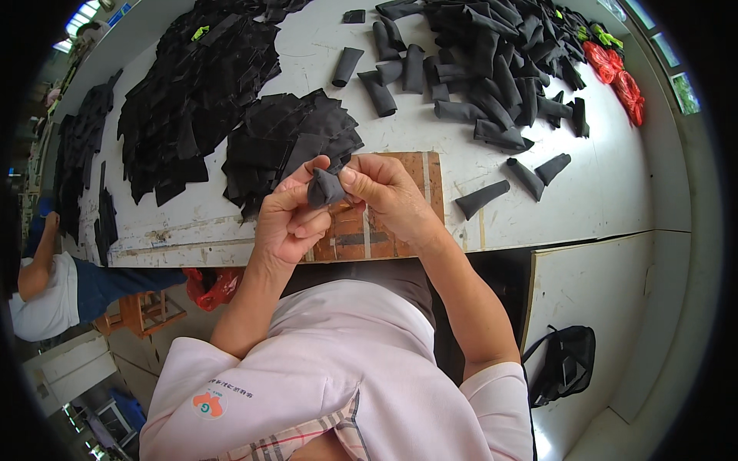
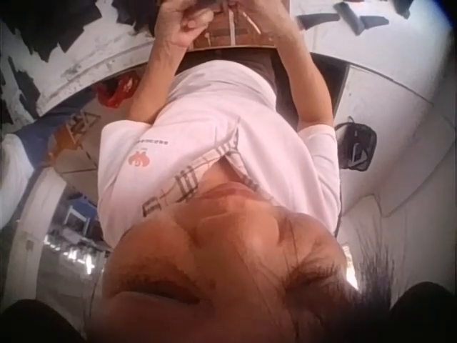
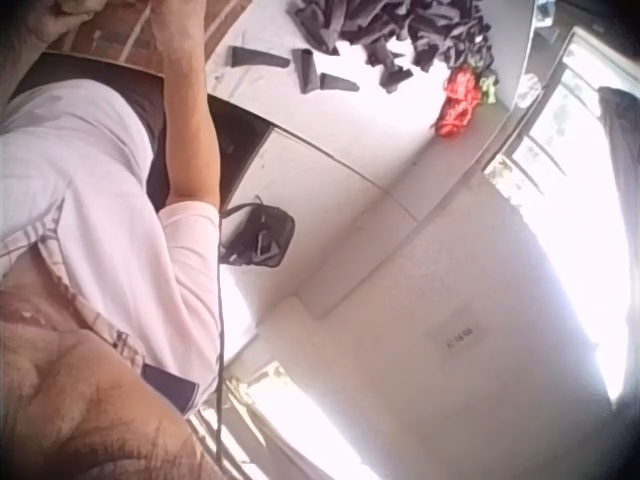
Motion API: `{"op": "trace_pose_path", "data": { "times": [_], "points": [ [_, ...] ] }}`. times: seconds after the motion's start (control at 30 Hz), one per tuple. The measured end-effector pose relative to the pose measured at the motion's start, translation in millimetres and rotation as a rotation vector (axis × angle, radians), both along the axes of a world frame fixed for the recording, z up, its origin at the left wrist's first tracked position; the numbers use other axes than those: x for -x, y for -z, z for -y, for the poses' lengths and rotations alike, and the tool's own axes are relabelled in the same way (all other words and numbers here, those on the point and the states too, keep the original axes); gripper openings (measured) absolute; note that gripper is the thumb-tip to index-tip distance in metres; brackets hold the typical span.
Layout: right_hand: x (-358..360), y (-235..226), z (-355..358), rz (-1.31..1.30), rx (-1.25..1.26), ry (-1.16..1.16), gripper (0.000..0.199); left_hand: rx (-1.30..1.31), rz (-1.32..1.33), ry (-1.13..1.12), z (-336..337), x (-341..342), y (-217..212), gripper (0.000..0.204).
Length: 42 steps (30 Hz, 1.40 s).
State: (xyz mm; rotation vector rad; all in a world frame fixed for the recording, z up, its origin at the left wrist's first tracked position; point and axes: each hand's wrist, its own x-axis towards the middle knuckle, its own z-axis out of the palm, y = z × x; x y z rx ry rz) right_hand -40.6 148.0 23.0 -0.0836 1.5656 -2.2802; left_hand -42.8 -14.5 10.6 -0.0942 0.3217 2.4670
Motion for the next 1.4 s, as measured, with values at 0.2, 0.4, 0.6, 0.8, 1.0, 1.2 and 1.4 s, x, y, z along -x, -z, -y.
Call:
{"op": "trace_pose_path", "data": {
  "times": [0.2, 0.4, 0.6, 0.8, 1.0, 1.2, 1.4],
  "points": [
    [15.9, -15.5, 0.0, -0.075, -0.193, -0.109, 0.03, -0.386, 0.305, 0.006, -1.5, 5.1, -5.0, 0.022],
    [7.9, 15.1, -3.2, -0.017, 0.064, -0.04, 0.031, 0.074, -0.1, -0.078, -9.8, -7.3, -3.3, 0.029],
    [23.7, -41.0, 6.1, -0.143, -0.168, -0.133, 0.03, -0.596, 0.198, 0.016, 1.3, 4.9, -11.7, 0.033],
    [6.1, 17.2, -7.7, 0.065, 0.073, -0.103, 0.033, 0.04, 0.0, -0.062, -7.5, -6.7, 19.1, 0.032],
    [14.7, 5.7, -14.3, -0.09, -0.241, -0.056, 0.038, 1.268, -1.078, -0.496, -6.2, -1.9, -31.4, 0.027],
    [-2.8, -43.0, -9.7, -0.758, -0.695, 0.089, 0.03, 0.982, -0.981, -0.538, -11.3, -8.4, -34.3, 0.012],
    [2.1, -12.7, -5.7, -1.024, -1.131, -0.034, 0.026, 0.725, -0.532, -0.488, -12.8, -14.5, 3.9, 0.011]
  ]
}}
